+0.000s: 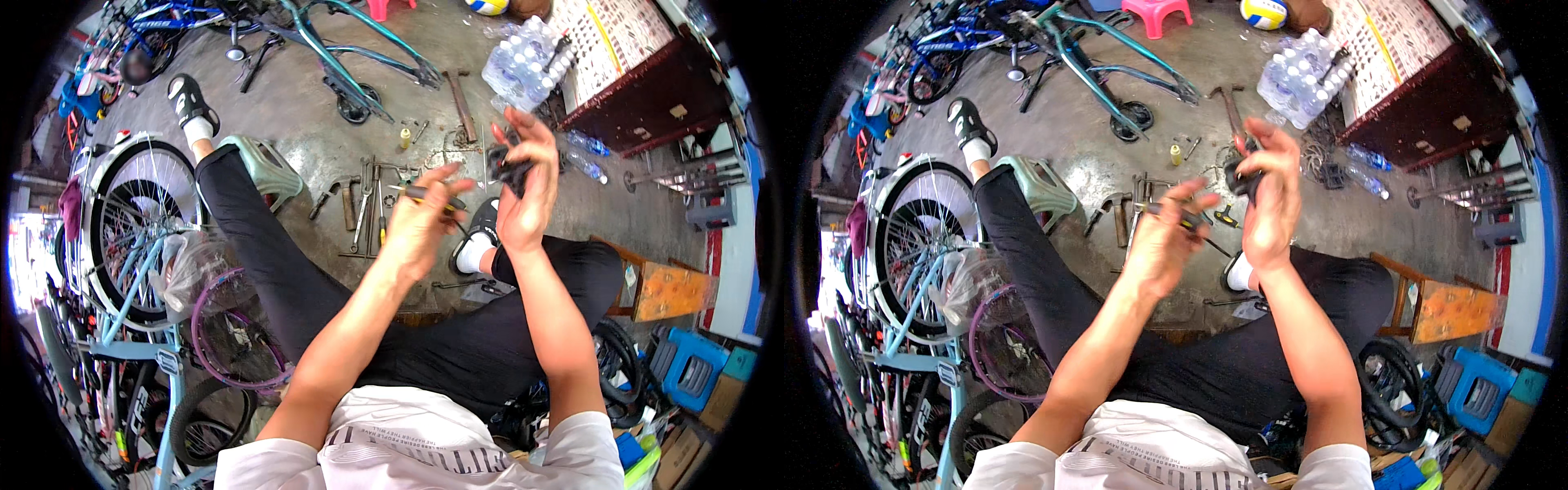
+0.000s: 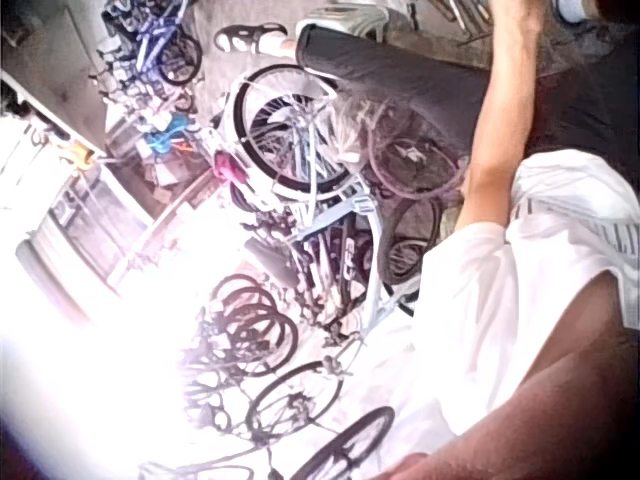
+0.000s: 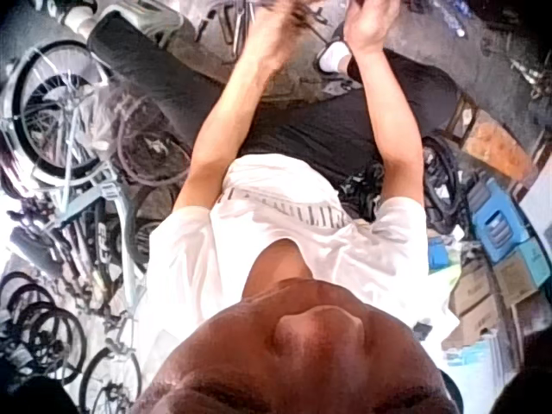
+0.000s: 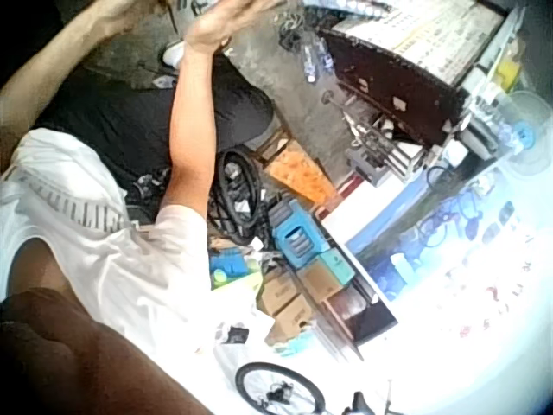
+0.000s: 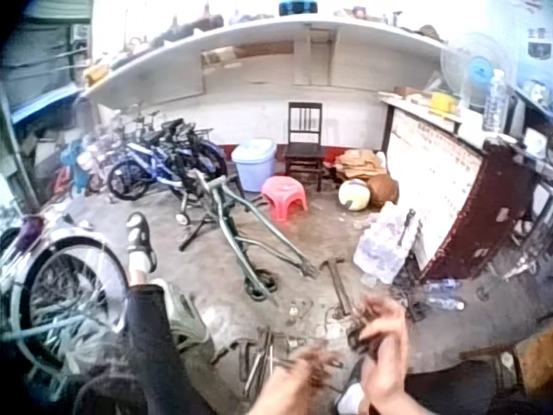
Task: The person manipulates a bicycle brake caliper by hand and using a tool, then cleans the caliper with a purple cloth.
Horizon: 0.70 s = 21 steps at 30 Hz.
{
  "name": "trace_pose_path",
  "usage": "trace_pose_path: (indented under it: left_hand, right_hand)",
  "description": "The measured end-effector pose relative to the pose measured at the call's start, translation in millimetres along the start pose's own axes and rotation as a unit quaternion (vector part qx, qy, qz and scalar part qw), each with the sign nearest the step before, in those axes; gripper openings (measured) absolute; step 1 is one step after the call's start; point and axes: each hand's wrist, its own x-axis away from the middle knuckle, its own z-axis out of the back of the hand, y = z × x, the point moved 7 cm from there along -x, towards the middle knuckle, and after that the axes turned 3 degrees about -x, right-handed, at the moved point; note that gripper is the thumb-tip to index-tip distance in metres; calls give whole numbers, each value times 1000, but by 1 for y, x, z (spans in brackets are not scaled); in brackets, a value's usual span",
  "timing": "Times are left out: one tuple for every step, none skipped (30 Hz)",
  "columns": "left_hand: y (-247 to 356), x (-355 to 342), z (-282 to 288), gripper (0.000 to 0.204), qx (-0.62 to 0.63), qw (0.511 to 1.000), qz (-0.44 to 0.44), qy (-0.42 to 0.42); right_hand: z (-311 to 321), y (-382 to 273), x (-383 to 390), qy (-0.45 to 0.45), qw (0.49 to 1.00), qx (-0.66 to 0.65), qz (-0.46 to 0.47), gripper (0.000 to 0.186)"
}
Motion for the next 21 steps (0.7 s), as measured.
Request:
trace_pose_path:
  left_hand:
    - [-9,2,-5,72,40,999,19,-10]
    - [-15,3,-8,70,81,996,36,-21]
    - [-18,1,-4,62,93,995,33,-21]
    - [-17,-1,-4,55,102,994,33,-25]
    - [-15,1,-5,51,113,993,27,-26]
    - [-12,4,-6,47,123,992,20,-26]
    - [-13,6,-1,41,122,991,32,-37]
    - [-15,6,8,41,134,990,37,-27]
    - [-18,4,16,41,147,988,42,-17]
    - [-20,4,22,41,162,986,48,-8]
    - [-20,4,29,42,166,985,51,-7]
    - [-17,4,33,43,153,987,39,-11]
    - [-13,5,35,44,140,990,28,-16]
    - [-9,4,36,45,126,992,17,-21]
    - [-2,4,35,47,115,993,-1,-29]
    - [-2,2,36,48,116,993,-2,-27]
    - [-2,1,38,48,117,993,-2,-24]
    - [-2,0,39,48,118,993,-2,-22]
    - [-2,1,40,48,117,993,0,-24]
    - [-1,2,43,48,116,993,3,-26]
    - [-1,3,44,48,115,993,6,-28]
  right_hand:
    - [-11,-3,8,-31,999,23,0,50]
    - [-16,2,17,-65,996,56,3,49]
    - [-26,-1,22,-104,991,77,22,47]
    - [-35,-7,25,-139,984,100,44,46]
    - [-35,-2,31,-152,981,114,25,49]
    - [-39,0,35,-159,983,92,16,54]
    - [-43,3,40,-170,981,95,11,61]
    - [-45,5,43,-182,978,100,7,69]
    - [-49,6,42,-200,975,101,4,75]
    - [-53,6,42,-219,970,105,0,81]
    - [-56,6,42,-237,965,109,-4,88]
    - [-57,7,42,-229,970,82,-27,92]
    - [-57,8,42,-220,972,57,-50,96]
    - [-57,9,41,-211,974,32,-73,99]
    - [-55,9,38,-229,969,48,-79,104]
    - [-51,14,39,-233,966,45,-102,106]
    - [-47,19,43,-237,963,41,-125,108]
    - [-45,23,45,-240,959,38,-148,109]
    - [-47,23,45,-241,959,32,-146,111]
    - [-48,23,46,-241,959,27,-144,112]
    - [-48,22,46,-241,960,22,-143,114]
